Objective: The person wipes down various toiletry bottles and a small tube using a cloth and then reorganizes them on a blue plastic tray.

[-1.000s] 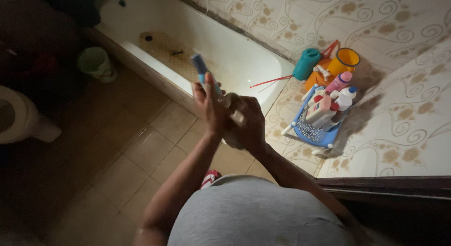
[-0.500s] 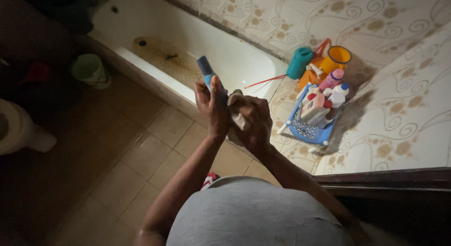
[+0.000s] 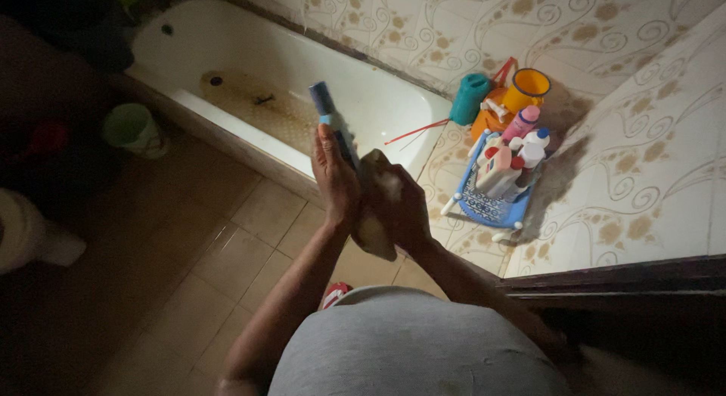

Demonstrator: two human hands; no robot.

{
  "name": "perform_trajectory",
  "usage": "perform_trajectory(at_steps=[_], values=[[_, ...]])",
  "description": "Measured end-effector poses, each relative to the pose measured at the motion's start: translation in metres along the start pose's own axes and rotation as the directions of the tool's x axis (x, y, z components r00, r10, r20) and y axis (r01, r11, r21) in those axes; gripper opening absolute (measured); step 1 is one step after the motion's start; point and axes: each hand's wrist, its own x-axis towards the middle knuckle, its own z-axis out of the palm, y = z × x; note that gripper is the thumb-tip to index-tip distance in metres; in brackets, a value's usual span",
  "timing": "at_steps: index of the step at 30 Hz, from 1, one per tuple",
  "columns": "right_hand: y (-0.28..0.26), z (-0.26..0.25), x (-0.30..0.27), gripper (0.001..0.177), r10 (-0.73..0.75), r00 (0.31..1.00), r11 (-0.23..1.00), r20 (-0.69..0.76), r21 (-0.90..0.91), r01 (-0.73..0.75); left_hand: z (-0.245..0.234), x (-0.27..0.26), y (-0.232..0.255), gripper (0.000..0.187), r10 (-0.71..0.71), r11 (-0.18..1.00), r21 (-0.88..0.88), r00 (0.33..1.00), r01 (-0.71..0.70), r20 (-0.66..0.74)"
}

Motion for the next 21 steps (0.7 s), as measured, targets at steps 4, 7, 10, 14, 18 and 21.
perform_trajectory(at_steps=[4, 7, 10, 14, 18, 21], values=[[-0.049, -0.020, -0.006, 0.035, -0.646, 0.763, 0.737, -0.007, -0.267, 0.621, -0.007, -0.004, -0.005, 0.049, -0.116, 0.989, 0.103, 0.991, 0.109, 0.071], [-0.066, -0.032, 0.015, 0.028, -0.746, 0.666, 0.611, -0.008, -0.406, 0.679, -0.005, -0.013, -0.016, 0.061, -0.152, 0.988, 0.036, 0.950, 0.148, 0.271], [-0.070, -0.051, 0.035, 0.029, -0.799, 0.601, 0.496, 0.001, -0.562, 0.662, 0.005, -0.028, -0.025, 0.058, 0.030, 0.926, 0.346, 0.943, -0.152, 0.332], [-0.046, -0.074, 0.067, 0.029, -0.567, 0.811, 0.822, -0.145, -0.174, 0.543, 0.011, -0.047, 0.011, 0.060, -0.105, 0.927, 0.370, 0.906, -0.061, 0.411], [0.021, -0.060, 0.075, 0.019, -0.204, 0.979, 0.964, -0.030, 0.167, 0.206, 0.014, -0.034, 0.025, 0.059, -0.140, 0.875, 0.482, 0.927, -0.049, 0.348], [0.060, -0.044, 0.060, 0.029, -0.132, 0.970, 0.892, 0.206, 0.450, 0.026, 0.008, -0.018, 0.020, 0.064, -0.092, 0.870, 0.486, 0.941, -0.084, 0.327]])
